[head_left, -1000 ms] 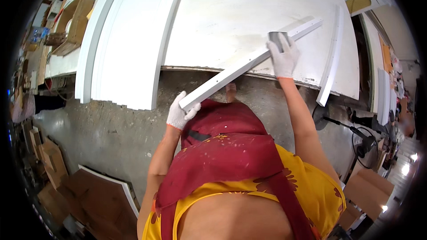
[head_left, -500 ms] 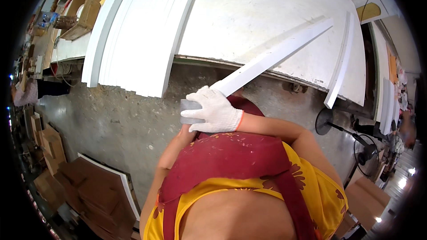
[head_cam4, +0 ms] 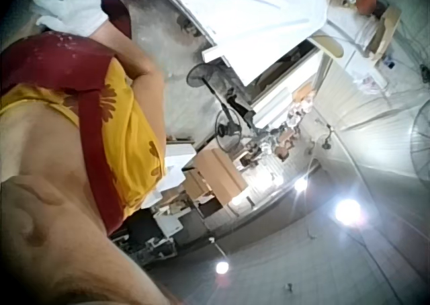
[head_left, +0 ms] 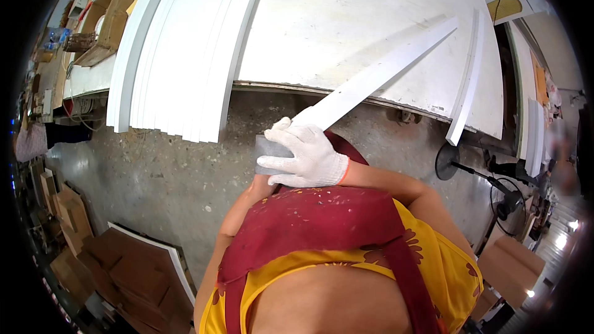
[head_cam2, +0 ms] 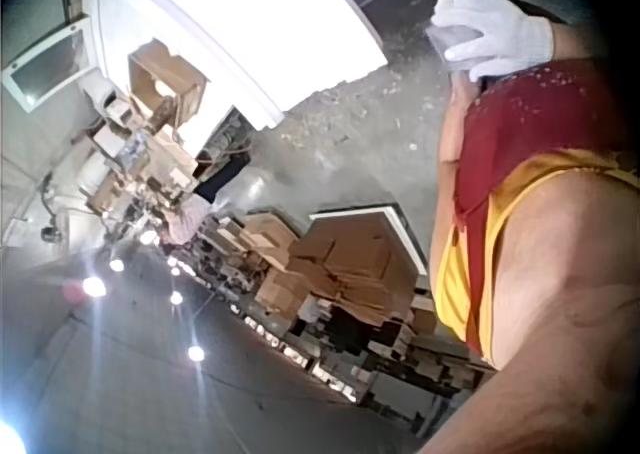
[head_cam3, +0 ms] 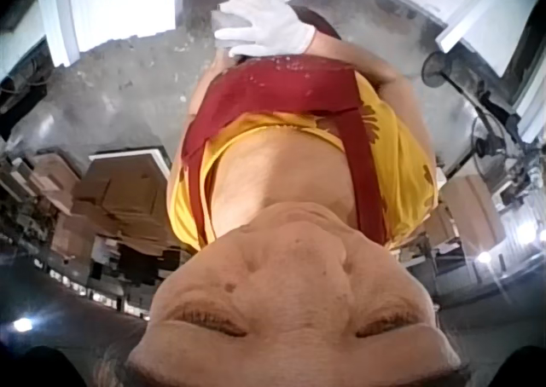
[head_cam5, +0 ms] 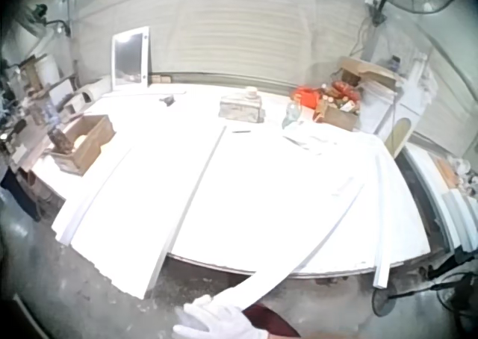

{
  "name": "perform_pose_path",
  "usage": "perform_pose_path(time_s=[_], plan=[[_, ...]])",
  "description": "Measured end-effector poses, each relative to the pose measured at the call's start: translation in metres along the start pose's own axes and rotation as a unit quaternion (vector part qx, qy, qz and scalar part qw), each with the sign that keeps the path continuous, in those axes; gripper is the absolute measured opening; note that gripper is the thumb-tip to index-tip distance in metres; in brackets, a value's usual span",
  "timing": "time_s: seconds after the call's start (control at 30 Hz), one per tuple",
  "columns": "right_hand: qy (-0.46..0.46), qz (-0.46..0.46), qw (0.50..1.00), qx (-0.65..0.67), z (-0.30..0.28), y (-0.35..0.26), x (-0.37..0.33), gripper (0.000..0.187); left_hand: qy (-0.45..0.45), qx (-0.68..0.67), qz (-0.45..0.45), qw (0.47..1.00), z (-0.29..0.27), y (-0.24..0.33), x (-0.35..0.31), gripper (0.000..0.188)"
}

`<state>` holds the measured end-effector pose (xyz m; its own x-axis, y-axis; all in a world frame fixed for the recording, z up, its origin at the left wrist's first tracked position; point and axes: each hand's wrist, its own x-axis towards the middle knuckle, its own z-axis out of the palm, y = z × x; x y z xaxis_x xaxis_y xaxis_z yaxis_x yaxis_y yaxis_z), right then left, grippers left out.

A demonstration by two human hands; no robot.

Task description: The person sands a long white piece of trim using a sanding block, flipping and rotating the piece to reach all sides, and then wipes the table clean with a cloth.

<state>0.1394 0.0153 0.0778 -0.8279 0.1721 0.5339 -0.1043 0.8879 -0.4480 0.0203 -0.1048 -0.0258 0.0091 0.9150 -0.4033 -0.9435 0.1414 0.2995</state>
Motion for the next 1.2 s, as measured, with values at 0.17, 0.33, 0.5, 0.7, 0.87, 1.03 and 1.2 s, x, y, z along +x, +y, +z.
perform_pose_path(time_s=[0.17, 0.33, 0.5, 0.7, 0.87, 1.03, 1.2], plan=[[-0.022, 0.011, 0.995, 0.094, -0.027, 0.005, 0.003, 0.053, -0.008, 0.006, 0.009, 1.000, 0.006, -0.006, 0.011, 0.050], [0.026, 0.030, 0.988, 0.146, -0.028, 0.005, 0.007, 0.054, 0.008, 0.046, 0.022, 0.999, 0.009, -0.011, 0.014, 0.047], [0.017, 0.057, 0.997, 0.039, -0.038, 0.005, 0.001, 0.053, 0.013, 0.078, 0.028, 0.997, 0.013, -0.013, 0.018, 0.045], [0.010, 0.014, 0.999, -0.037, -0.035, 0.008, -0.011, 0.043, 0.024, 0.117, 0.035, 0.992, 0.010, -0.014, 0.018, 0.042], [-0.029, 0.055, 0.993, 0.103, -0.054, 0.038, -0.010, 0.040, 0.055, 0.136, 0.034, 0.989, 0.014, -0.009, 0.012, 0.040], [-0.030, 0.054, 0.998, -0.006, -0.049, 0.027, -0.013, 0.041, 0.000, 0.032, 0.014, 0.999, -0.001, -0.004, 0.010, 0.041], [-0.001, 0.079, 0.995, -0.054, -0.045, 0.039, -0.028, 0.037, 0.154, 0.047, -0.029, 0.987, 0.036, 0.009, -0.006, 0.048]])
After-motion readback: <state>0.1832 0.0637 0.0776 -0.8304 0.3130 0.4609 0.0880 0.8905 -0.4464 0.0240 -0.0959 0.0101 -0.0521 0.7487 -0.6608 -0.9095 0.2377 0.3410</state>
